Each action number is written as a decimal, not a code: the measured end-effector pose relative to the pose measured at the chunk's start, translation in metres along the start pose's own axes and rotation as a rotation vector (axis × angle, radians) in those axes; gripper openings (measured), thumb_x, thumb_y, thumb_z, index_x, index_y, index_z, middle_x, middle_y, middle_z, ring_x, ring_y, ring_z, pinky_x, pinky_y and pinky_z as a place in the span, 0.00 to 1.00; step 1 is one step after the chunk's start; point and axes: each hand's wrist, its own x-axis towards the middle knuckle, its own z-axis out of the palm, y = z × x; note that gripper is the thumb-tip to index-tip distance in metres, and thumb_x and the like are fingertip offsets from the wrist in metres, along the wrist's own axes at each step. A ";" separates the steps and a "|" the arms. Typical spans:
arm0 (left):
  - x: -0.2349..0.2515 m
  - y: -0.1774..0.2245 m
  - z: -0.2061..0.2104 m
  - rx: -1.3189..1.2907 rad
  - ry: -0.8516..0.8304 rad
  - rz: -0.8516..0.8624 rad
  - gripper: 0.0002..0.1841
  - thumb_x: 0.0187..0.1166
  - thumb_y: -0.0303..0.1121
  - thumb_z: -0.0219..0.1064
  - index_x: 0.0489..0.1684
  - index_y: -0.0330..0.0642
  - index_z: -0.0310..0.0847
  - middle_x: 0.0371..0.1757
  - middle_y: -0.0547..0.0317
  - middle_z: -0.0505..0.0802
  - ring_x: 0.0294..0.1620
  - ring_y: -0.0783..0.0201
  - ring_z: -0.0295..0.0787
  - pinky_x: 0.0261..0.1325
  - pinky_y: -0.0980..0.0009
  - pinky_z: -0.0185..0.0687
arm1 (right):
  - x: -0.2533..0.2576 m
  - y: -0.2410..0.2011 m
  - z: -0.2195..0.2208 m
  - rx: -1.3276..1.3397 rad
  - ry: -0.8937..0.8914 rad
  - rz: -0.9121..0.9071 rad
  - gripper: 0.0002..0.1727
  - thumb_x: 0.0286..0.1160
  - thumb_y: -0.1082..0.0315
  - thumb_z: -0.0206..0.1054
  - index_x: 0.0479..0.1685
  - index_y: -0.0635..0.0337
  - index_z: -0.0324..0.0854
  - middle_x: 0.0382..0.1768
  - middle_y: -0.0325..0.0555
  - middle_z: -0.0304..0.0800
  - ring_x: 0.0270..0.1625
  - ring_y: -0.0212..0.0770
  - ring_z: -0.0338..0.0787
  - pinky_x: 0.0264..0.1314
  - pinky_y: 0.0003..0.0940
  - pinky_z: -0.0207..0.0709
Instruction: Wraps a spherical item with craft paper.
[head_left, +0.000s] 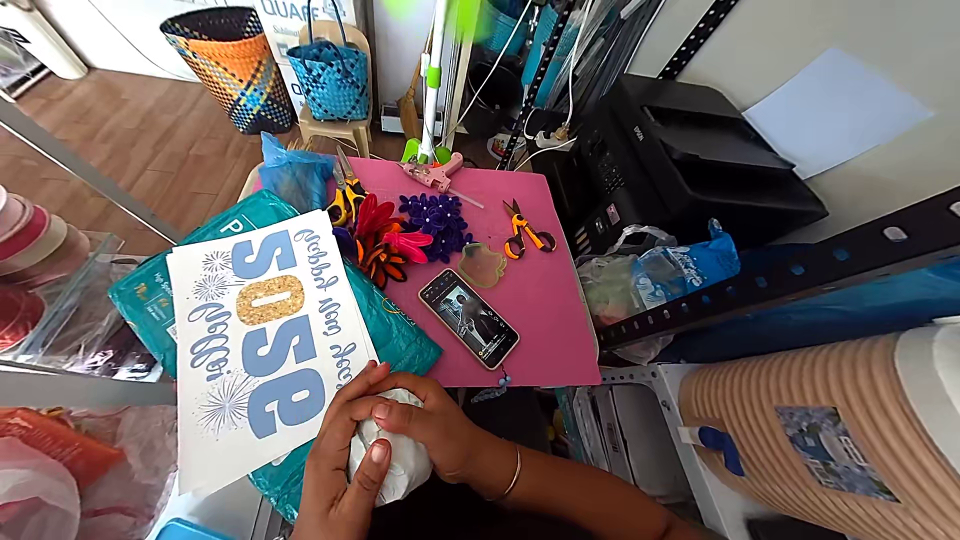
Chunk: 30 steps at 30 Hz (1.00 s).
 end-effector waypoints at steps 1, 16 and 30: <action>0.000 0.000 0.002 -0.027 0.030 0.018 0.28 0.86 0.60 0.54 0.76 0.56 0.75 0.77 0.63 0.83 0.82 0.61 0.73 0.86 0.62 0.67 | 0.000 0.000 0.001 -0.010 -0.006 -0.012 0.13 0.79 0.69 0.61 0.55 0.65 0.81 0.44 0.35 0.91 0.47 0.25 0.90 0.55 0.27 0.85; -0.007 -0.017 0.032 -0.085 0.186 0.126 0.18 0.91 0.44 0.48 0.62 0.53 0.84 0.58 0.74 0.90 0.62 0.77 0.84 0.68 0.76 0.78 | -0.006 0.013 -0.014 -0.253 -0.011 -0.230 0.10 0.79 0.70 0.60 0.46 0.67 0.84 0.45 0.36 0.89 0.51 0.21 0.86 0.60 0.23 0.80; -0.001 -0.008 -0.025 0.399 0.046 -0.064 0.39 0.89 0.65 0.27 0.75 0.54 0.80 0.81 0.60 0.81 0.89 0.58 0.62 0.91 0.41 0.42 | -0.002 0.013 -0.017 0.081 -0.014 0.243 0.17 0.86 0.62 0.47 0.52 0.58 0.82 0.45 0.36 0.91 0.48 0.29 0.90 0.56 0.30 0.85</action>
